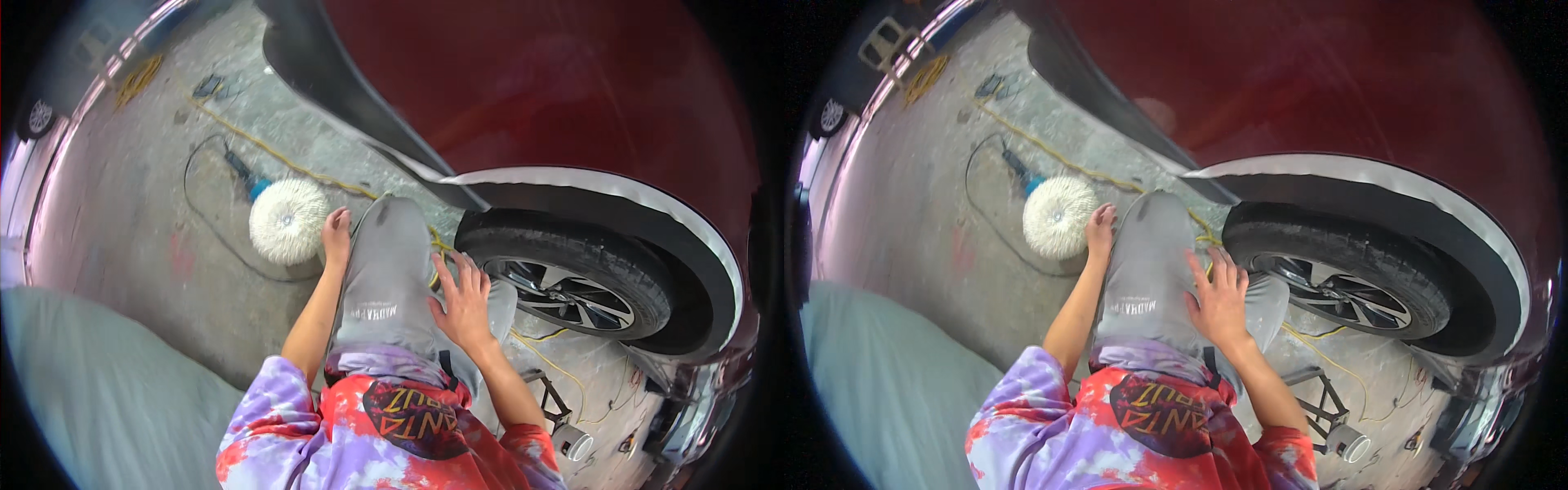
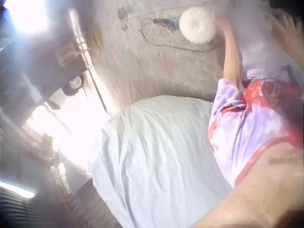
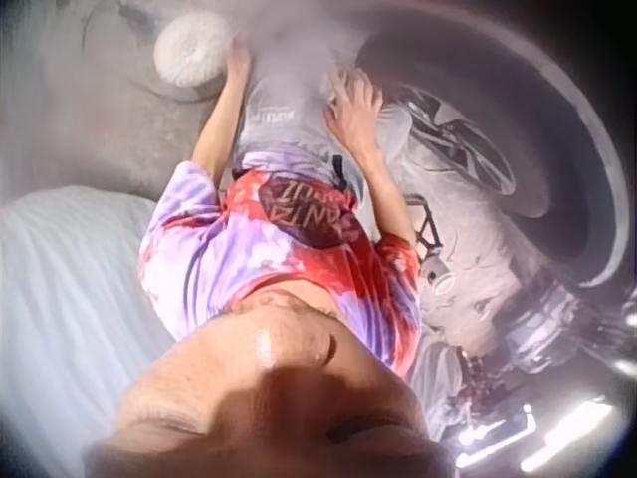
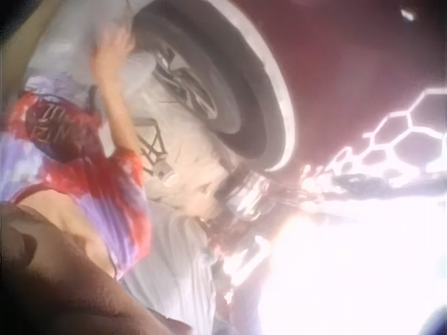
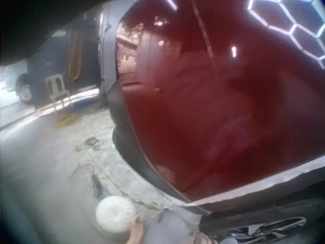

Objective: The person polishes a red car using a power buffer and applies a strip of tape to the wheel arch trim by hand.

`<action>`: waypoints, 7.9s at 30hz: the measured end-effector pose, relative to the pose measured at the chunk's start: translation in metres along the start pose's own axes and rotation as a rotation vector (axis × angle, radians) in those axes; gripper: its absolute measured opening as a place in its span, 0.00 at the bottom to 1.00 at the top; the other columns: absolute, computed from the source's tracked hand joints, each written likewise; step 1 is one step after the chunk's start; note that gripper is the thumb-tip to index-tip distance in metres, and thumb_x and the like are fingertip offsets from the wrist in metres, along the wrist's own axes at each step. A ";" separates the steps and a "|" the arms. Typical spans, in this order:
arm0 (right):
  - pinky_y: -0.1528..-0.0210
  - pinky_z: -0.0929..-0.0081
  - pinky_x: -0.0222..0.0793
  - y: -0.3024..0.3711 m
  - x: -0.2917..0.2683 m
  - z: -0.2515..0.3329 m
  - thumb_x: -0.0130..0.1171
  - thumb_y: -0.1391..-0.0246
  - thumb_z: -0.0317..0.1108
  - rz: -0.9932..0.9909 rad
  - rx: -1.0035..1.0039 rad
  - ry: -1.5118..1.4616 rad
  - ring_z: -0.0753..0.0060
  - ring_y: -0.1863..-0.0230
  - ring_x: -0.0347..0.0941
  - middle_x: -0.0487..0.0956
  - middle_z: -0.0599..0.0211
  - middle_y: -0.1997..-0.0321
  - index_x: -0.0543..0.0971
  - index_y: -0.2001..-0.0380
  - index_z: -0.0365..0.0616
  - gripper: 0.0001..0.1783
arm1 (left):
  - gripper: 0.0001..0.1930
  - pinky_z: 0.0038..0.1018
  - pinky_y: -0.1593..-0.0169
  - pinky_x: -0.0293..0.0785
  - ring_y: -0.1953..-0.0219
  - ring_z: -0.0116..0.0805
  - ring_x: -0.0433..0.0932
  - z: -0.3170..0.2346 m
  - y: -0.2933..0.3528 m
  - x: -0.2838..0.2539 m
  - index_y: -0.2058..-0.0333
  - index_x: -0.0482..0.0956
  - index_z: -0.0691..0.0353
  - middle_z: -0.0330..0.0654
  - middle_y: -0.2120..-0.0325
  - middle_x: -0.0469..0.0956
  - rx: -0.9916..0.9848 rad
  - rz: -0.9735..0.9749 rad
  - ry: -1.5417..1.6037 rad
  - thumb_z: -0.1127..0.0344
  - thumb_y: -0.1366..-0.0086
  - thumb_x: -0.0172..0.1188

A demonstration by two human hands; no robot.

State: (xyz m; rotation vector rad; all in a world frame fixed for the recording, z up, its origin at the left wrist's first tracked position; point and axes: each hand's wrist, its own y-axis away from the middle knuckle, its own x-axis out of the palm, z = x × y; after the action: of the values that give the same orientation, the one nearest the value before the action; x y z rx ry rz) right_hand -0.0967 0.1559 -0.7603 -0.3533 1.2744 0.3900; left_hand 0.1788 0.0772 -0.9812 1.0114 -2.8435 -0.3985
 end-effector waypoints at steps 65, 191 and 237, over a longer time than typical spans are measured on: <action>0.28 0.32 0.40 0.203 -0.286 -0.265 0.56 0.44 0.67 -1.105 0.646 0.571 0.42 0.21 0.43 0.44 0.42 0.20 0.47 0.26 0.34 0.60 | 0.31 0.39 0.41 0.72 0.44 0.49 0.75 -0.228 0.320 -0.033 0.38 0.65 0.78 0.59 0.42 0.73 -0.100 0.410 -0.436 0.60 0.30 0.59; 0.32 0.59 0.61 0.167 -0.387 0.087 0.72 0.52 0.43 -0.002 0.416 -1.117 0.41 0.35 0.68 0.71 0.44 0.34 0.55 0.26 0.47 0.54 | 0.46 0.38 0.44 0.69 0.53 0.43 0.76 -0.682 0.402 0.071 0.60 0.74 0.67 0.53 0.60 0.79 -0.187 1.495 -0.147 0.21 0.35 0.35; 0.50 0.68 0.74 0.154 -0.459 0.024 0.79 0.62 0.31 -0.970 0.932 -1.455 0.66 0.56 0.76 0.77 0.62 0.55 0.65 0.43 0.38 0.44 | 0.28 0.48 0.55 0.74 0.60 0.61 0.81 -0.742 0.524 0.329 0.55 0.75 0.69 0.61 0.64 0.80 0.718 1.281 -0.226 0.43 0.34 0.57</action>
State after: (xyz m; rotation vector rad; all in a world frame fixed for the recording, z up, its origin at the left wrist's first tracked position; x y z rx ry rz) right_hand -0.2608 0.2634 -0.3168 0.1726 -0.3037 -0.7158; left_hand -0.2627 0.1029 -0.1220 -0.9922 -3.1019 0.6772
